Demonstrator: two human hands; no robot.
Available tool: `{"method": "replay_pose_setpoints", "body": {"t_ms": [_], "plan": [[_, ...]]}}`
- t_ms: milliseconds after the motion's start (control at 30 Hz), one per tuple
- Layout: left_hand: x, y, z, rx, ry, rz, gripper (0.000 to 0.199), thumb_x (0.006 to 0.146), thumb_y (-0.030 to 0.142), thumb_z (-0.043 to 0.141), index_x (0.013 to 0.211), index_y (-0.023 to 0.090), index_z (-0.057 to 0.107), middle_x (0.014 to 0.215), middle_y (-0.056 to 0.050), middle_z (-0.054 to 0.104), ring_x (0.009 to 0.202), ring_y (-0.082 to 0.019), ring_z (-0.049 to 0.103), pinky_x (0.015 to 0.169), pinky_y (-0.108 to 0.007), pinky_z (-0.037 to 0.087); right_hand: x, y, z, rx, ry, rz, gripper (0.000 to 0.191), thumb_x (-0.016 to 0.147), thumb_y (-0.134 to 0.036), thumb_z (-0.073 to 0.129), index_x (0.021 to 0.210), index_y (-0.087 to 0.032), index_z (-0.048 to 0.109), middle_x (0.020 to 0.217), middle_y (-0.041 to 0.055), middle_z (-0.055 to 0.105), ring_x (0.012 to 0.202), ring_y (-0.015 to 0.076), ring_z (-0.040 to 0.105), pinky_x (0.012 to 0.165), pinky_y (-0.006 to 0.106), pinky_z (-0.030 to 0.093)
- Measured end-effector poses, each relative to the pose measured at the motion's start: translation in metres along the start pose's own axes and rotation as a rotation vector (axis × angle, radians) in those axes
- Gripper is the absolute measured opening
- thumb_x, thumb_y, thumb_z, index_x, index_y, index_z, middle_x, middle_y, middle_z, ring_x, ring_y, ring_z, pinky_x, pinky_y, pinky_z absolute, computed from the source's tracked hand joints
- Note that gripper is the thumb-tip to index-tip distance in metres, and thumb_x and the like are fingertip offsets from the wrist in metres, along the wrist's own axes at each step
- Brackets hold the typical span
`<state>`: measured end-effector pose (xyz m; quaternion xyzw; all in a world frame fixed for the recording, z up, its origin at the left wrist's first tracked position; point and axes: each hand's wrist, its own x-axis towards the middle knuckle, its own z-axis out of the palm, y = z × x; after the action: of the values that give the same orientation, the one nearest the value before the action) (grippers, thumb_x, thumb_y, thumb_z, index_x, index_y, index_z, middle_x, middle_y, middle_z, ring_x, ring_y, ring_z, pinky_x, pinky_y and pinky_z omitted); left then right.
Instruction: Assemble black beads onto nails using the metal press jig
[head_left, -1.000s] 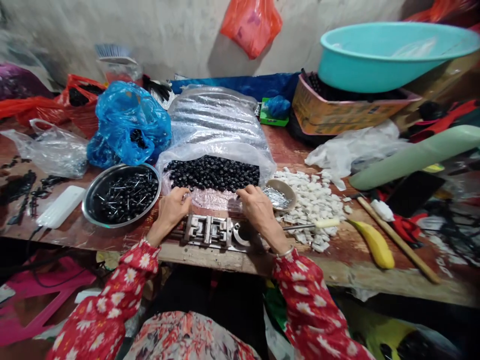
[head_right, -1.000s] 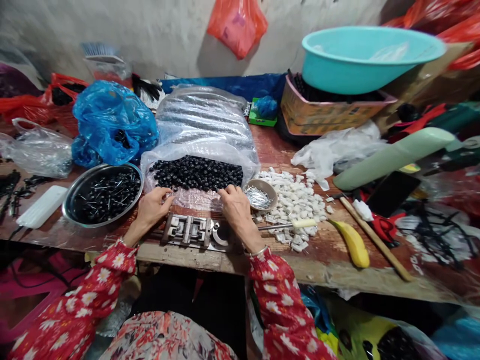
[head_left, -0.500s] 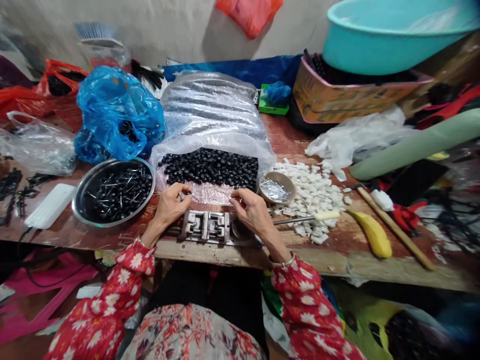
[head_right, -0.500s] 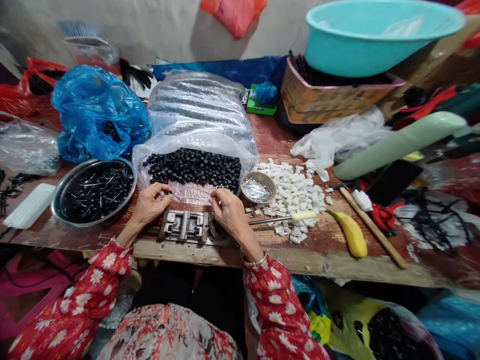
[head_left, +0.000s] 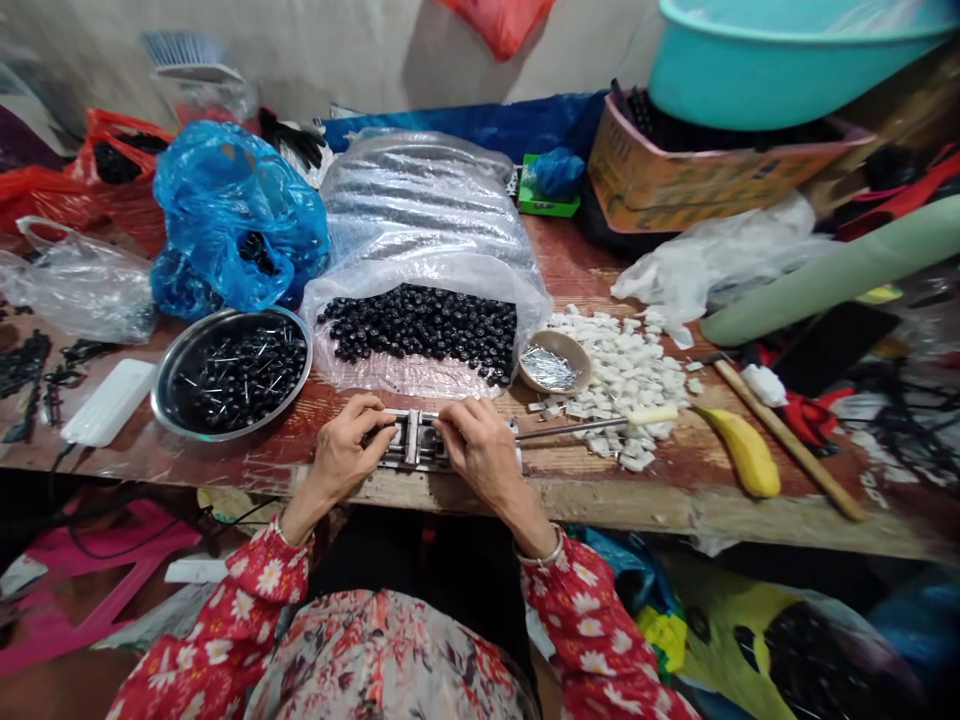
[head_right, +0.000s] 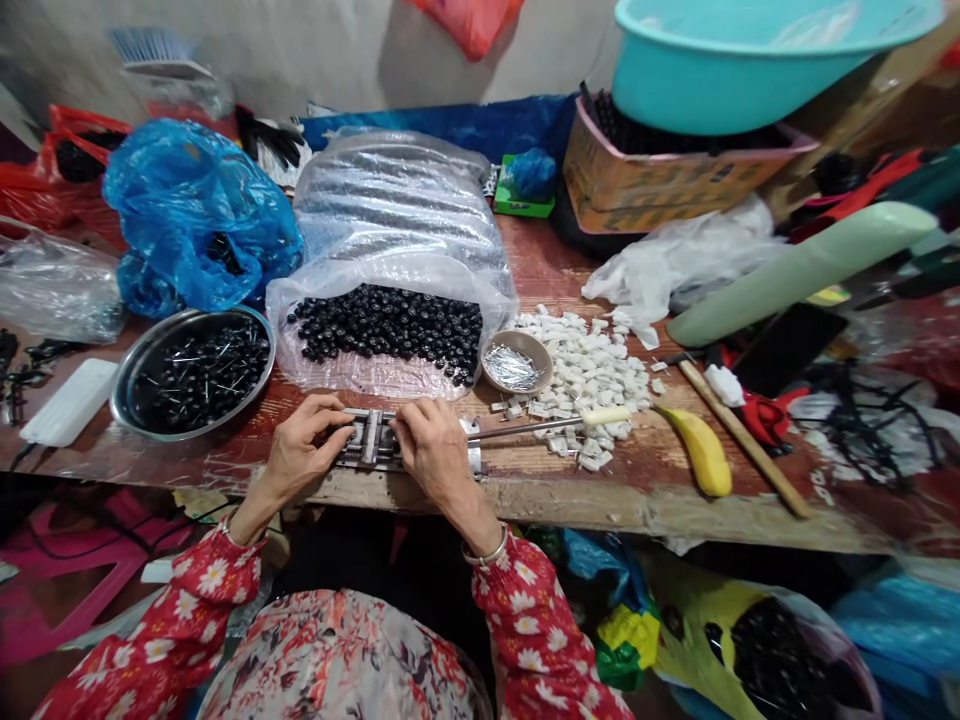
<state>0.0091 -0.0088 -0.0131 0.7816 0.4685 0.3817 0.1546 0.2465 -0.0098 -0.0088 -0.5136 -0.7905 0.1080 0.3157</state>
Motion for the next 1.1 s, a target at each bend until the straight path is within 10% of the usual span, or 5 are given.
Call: {"method": "replay_pose_setpoints", "body": {"t_ms": [667,1100], "plan": [[0.011,0.004,0.002,-0.223,-0.068,-0.318,0.011,0.089,0.021,0.067,0.097,0.020,0.075,0.099,-0.002,0.064,0.070,-0.011,0.050,0.059,-0.025,0.038,-0.001,-0.001,0.008,-0.039,0.006,0.077,0.014,0.100,-0.030,0.068,0.088,-0.023,0.070,0.091,0.0047,0.067,0.089,0.0244,0.054,0.079,0.036,0.039],[0.000,-0.009,0.003,-0.213,-0.011,-0.233,0.015,0.095,0.030,0.067,0.102,0.022,0.078,0.115,-0.006,0.067,0.086,-0.014,0.062,0.062,-0.023,0.043,0.009,0.000,-0.001,0.109,-0.071,0.124,0.008,0.097,-0.024,0.070,0.090,-0.023,0.072,0.090,0.0027,0.066,0.094,0.0211,0.061,0.084,0.032,0.043]]}}
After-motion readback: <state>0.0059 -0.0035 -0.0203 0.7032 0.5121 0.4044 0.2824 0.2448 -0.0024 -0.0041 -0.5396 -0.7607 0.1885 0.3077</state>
